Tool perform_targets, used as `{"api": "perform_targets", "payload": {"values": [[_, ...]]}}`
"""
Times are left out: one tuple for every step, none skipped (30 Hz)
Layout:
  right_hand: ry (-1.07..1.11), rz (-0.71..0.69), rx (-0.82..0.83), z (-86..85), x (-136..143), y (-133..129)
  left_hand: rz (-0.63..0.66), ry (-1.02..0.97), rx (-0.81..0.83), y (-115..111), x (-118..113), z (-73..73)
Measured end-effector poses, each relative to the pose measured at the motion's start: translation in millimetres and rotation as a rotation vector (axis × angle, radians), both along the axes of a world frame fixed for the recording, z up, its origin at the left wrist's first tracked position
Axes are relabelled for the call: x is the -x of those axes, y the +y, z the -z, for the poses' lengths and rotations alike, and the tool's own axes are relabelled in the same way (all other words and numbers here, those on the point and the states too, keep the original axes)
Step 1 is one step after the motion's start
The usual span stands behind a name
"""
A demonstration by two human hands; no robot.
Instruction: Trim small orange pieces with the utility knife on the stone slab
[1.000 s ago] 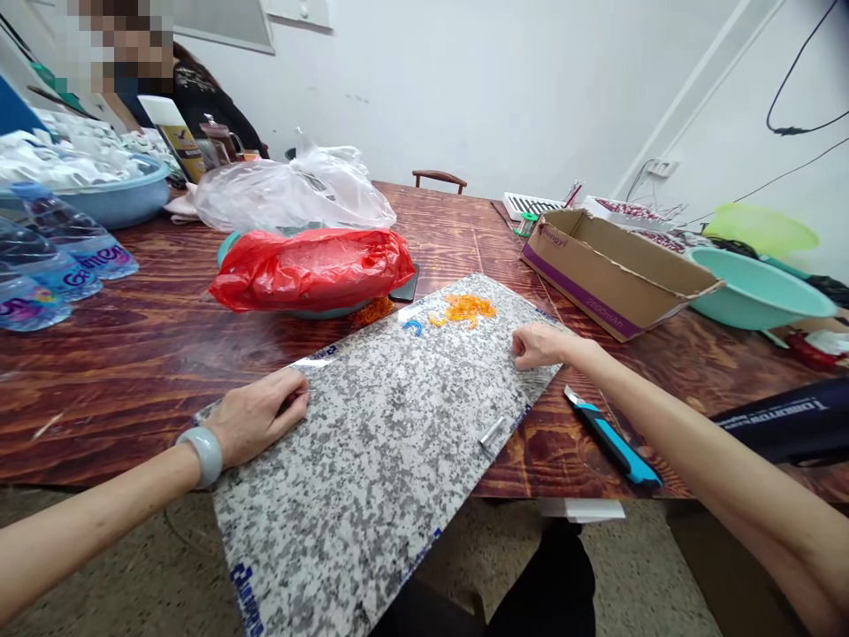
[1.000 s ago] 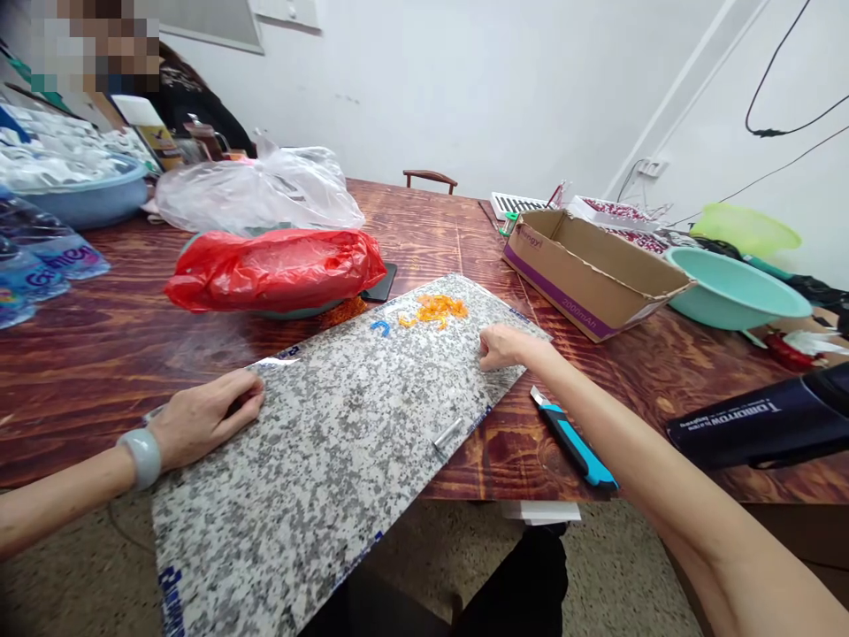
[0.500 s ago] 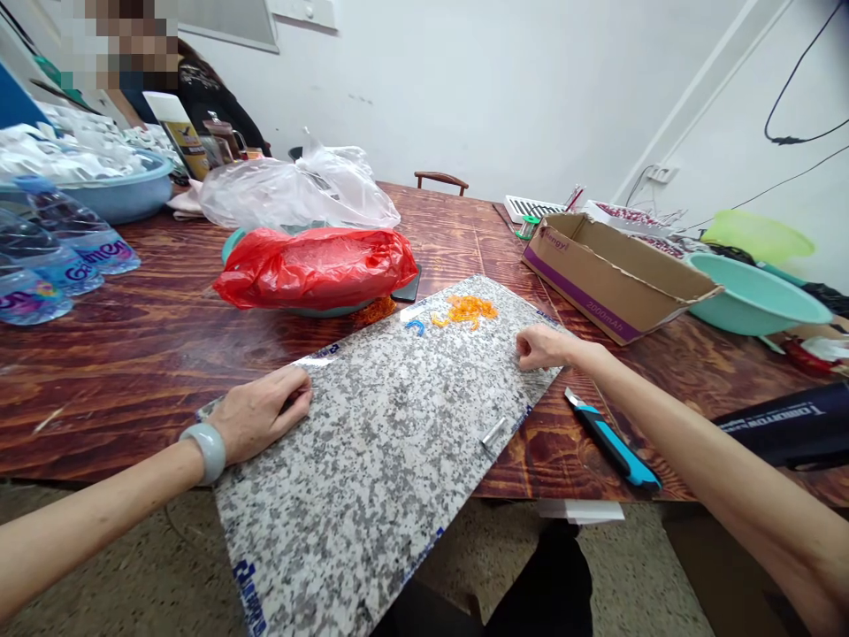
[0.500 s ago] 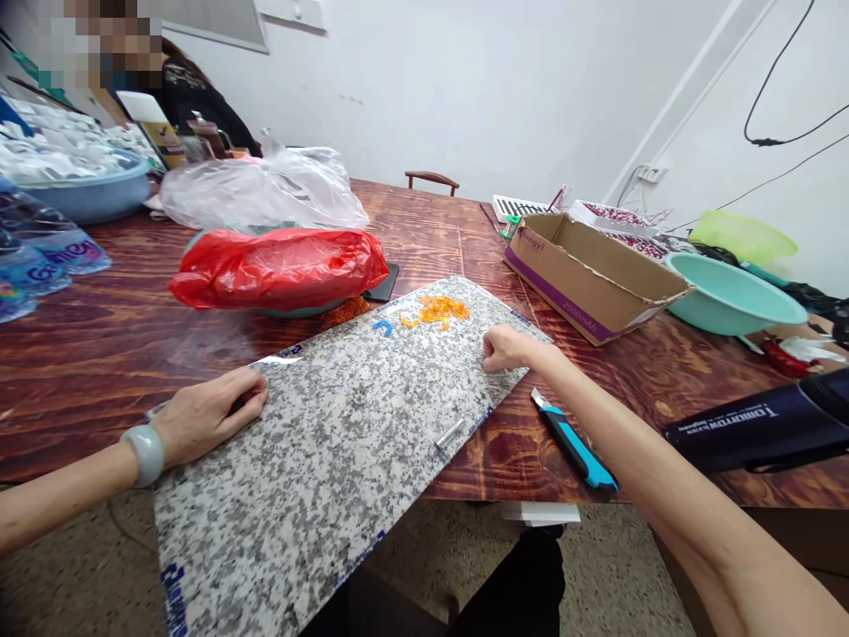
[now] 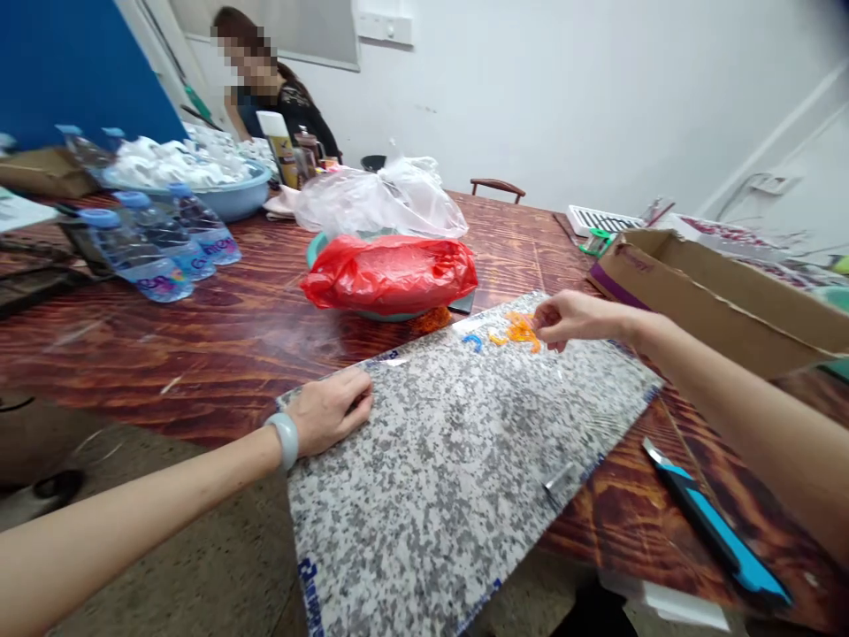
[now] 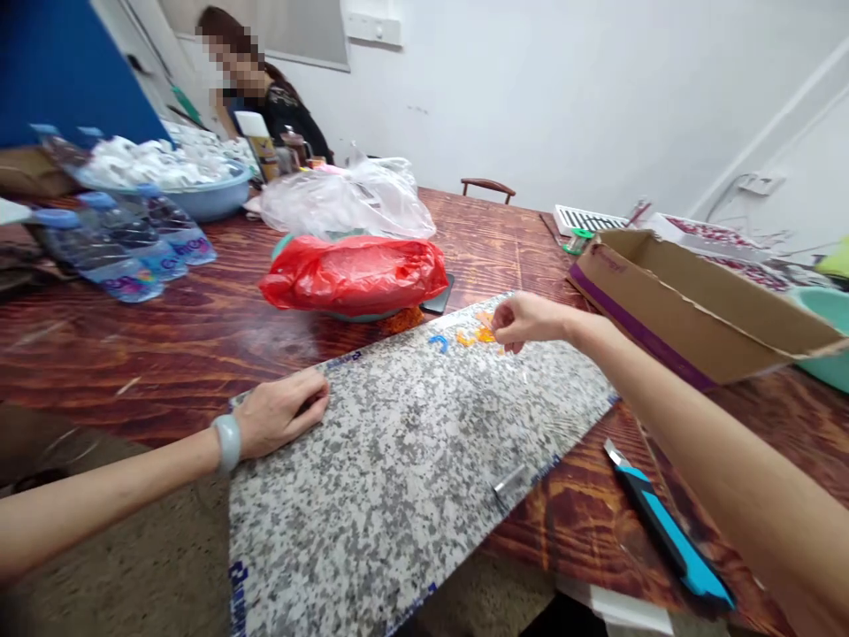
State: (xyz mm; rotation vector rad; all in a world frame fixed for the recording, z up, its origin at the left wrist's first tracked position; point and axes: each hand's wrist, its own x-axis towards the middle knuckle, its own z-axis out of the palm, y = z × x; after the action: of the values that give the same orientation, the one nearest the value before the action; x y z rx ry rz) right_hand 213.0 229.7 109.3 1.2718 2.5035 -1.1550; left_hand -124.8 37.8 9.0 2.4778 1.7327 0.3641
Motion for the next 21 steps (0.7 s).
{"api": "perform_targets", "payload": {"values": [[-0.004,-0.046,-0.054,-10.8,22,9,-0.002,-0.006,0.0,-1,0,-0.3],[-0.006,-0.097,-0.122,-21.7,46,18,-0.005,-0.011,-0.002,-1,0,-0.4],[-0.008,-0.133,-0.207,-31.9,70,27,-0.008,-0.014,-0.003,-2,0,-0.4],[0.007,-0.161,-0.301,-40.9,95,34,-0.012,-0.015,-0.007,-2,0,-0.3],[0.021,-0.183,-0.392,-48.3,119,40,-0.014,-0.015,-0.011,-3,0,-0.3],[0.034,-0.196,-0.485,-53.5,140,44,-0.014,-0.013,-0.015,-3,0,-0.2],[0.042,-0.216,-0.577,-56.5,157,45,-0.013,-0.01,-0.016,-3,0,-0.1],[0.05,-0.229,-0.662,-57.2,170,46,-0.011,-0.006,-0.014,-3,0,-0.1],[0.054,-0.25,-0.721,-55.8,177,45,-0.009,-0.004,-0.009,-3,0,-0.3],[0.054,-0.267,-0.76,-52.8,178,43,-0.007,-0.004,-0.003,-3,0,-0.5],[0.051,-0.278,-0.781,-48.6,172,42,-0.005,-0.006,0.005,-3,0,-0.8],[0.04,-0.285,-0.785,-43.6,161,40,-0.002,-0.008,0.012,-3,0,-1.1],[0.021,-0.283,-0.778,-38.2,145,38,0.001,-0.008,0.019,-2,0,-1.4],[-0.008,-0.276,-0.762,-32.7,125,35,0.003,-0.005,0.025,-2,0,-1.5],[-0.049,-0.264,-0.741,-27.3,102,32,0.006,0.002,0.032,-1,0,-1.4],[-0.103,-0.243,-0.717,-22.1,77,28,0.009,0.013,0.04,-1,0,-1.1],[-0.167,-0.22,-0.683,-17.0,51,23,0.01,0.022,0.044,0,1,-0.5],[-0.235,-0.193,-0.645,-12.0,26,16,0.014,0.031,0.049,2,1,0.1],[-0.309,-0.174,-0.594,-6.7,1,8,0.017,0.038,0.052,3,1,0.6],[-0.379,-0.164,-0.539,-1.0,-22,-1,0.018,0.044,0.054,4,1,0.9],[-0.437,-0.156,-0.485,5.1,-43,-11,0.015,0.053,0.059,5,1,0.8]]}}
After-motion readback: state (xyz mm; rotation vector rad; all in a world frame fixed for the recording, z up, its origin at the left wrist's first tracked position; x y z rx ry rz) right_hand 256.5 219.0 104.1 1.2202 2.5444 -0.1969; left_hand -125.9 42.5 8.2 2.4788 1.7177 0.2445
